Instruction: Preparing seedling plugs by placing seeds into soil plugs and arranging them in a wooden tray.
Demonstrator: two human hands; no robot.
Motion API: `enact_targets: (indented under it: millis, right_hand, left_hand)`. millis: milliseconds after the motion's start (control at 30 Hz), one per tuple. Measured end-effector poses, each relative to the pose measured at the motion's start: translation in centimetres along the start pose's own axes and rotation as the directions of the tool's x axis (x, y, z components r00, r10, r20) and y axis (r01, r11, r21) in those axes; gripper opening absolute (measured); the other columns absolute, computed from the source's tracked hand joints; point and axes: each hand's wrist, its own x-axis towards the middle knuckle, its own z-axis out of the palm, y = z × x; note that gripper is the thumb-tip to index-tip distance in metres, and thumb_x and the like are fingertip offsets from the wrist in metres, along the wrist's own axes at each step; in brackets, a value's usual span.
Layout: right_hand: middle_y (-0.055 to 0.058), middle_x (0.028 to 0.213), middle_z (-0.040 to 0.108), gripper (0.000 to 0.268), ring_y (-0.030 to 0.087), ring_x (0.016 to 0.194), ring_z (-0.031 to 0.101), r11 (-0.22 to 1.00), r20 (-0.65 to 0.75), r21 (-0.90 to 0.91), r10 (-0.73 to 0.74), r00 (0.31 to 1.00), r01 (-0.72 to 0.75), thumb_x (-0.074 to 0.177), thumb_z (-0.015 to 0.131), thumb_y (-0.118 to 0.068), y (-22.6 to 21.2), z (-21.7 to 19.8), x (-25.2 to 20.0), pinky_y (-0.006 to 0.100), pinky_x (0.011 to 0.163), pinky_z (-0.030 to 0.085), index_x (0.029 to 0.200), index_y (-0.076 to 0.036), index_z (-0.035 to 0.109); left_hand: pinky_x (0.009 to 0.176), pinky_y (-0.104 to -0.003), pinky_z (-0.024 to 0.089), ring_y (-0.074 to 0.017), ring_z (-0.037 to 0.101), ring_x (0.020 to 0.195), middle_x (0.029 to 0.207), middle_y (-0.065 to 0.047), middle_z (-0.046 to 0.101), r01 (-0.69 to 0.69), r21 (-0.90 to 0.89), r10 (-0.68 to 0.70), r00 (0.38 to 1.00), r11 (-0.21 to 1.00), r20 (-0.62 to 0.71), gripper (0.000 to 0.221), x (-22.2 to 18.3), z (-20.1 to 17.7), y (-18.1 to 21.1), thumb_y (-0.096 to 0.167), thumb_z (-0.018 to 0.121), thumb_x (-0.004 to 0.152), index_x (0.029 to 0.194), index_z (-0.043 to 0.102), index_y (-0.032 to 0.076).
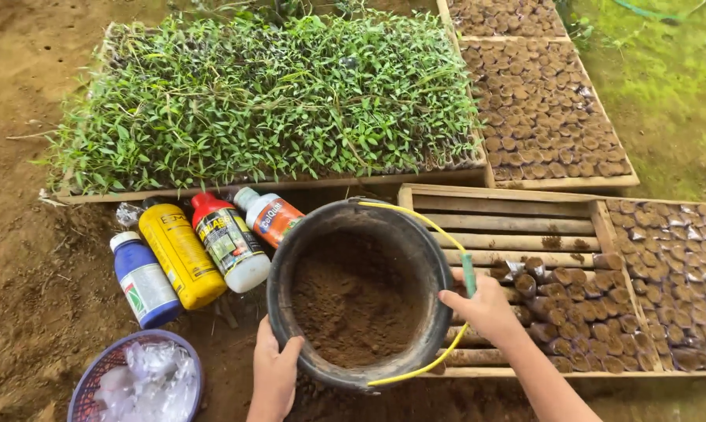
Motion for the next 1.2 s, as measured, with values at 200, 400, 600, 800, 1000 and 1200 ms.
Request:
enact_targets:
  millis: [200, 400, 600, 800, 1000, 1200]
  right_hand:
    - [0.010, 0.102, 0.083, 0.028, 0.023, 0.097, 0.075, 0.990, 0.007, 0.138, -0.018, 1.000, 0.016, 0.083, 0.070, -0.015, -1.4, -0.6, 3.5, 0.039, 0.096, 0.060, 0.106, -0.003, 0.080]
    - [0.009, 0.095, 0.080, 0.022, 0.023, 0.091, 0.072, 0.992, 0.049, 0.127, -0.035, 0.998, 0.028, 0.083, 0.070, -0.013, -1.3, -0.3, 6.7, 0.039, 0.091, 0.057, 0.101, -0.004, 0.078]
    - [0.010, 0.082, 0.075, 0.023, 0.015, 0.059, 0.050, 0.992, 0.103, 0.075, 0.098, 0.990, -0.106, 0.086, 0.074, -0.004, 0.7, 1.4, 4.6, 0.022, 0.056, 0.044, 0.108, -0.001, 0.080]
    - [0.016, 0.099, 0.080, 0.023, 0.028, 0.094, 0.072, 0.918, 0.001, 0.328, 0.234, 0.972, -0.222, 0.081, 0.069, -0.001, 2.8, 3.2, 4.0, 0.045, 0.101, 0.056, 0.101, 0.002, 0.079]
    - [0.017, 0.091, 0.067, 0.022, 0.029, 0.079, 0.061, 0.759, 0.021, 0.582, 0.345, 0.938, -0.292, 0.087, 0.062, 0.001, 9.1, 5.0, 6.0, 0.040, 0.064, 0.047, 0.106, -0.001, 0.071]
    - [0.019, 0.092, 0.067, 0.008, 0.035, 0.088, 0.067, 0.726, 0.082, 0.564, 0.425, 0.902, -0.393, 0.092, 0.065, -0.002, 10.1, 4.4, 7.6, 0.053, 0.081, 0.050, 0.098, -0.005, 0.063]
  left_hand:
    - [0.080, -0.034, 0.043, -0.0218, 0.052, 0.085, 0.095, -0.010, 0.057, 0.061, 0.191, -0.071, 0.996, 0.980, 0.046, 0.050, 2.4, 2.9, 2.4, 0.000, 0.059, 0.085, 0.134, 0.058, 0.007]
    - [0.083, -0.033, 0.042, -0.0219, 0.052, 0.086, 0.094, -0.008, 0.052, 0.132, 0.272, -0.145, 0.989, 0.953, 0.029, 0.040, 2.9, 4.0, 2.9, 0.008, 0.063, 0.091, 0.131, 0.056, 0.010]
    - [0.083, -0.033, 0.047, -0.0207, 0.055, 0.084, 0.092, -0.007, 0.059, 0.028, 0.331, -0.046, 0.998, 0.943, 0.046, 0.045, 4.9, 1.8, 2.7, 0.004, 0.059, 0.085, 0.130, 0.063, 0.009]
    - [0.082, -0.032, 0.042, -0.0196, 0.054, 0.091, 0.101, -0.006, 0.057, 0.133, 0.582, -0.301, 0.932, 0.802, 0.203, 0.048, 4.8, 0.1, 6.7, 0.018, 0.057, 0.093, 0.141, 0.053, 0.018]
    - [0.113, -0.026, 0.049, -0.0083, 0.067, 0.131, 0.142, 0.001, 0.073, 0.038, 0.395, -0.178, 0.929, 0.918, 0.324, 0.047, 7.5, -3.9, 6.5, 0.024, 0.060, 0.095, 0.141, 0.065, 0.015]
    - [0.119, -0.042, 0.040, -0.0222, 0.050, 0.142, 0.151, -0.005, 0.056, -0.317, 0.605, 0.118, 0.931, 0.731, 0.345, 0.046, 13.0, -3.0, 6.8, 0.017, 0.054, 0.096, 0.142, 0.057, 0.017]
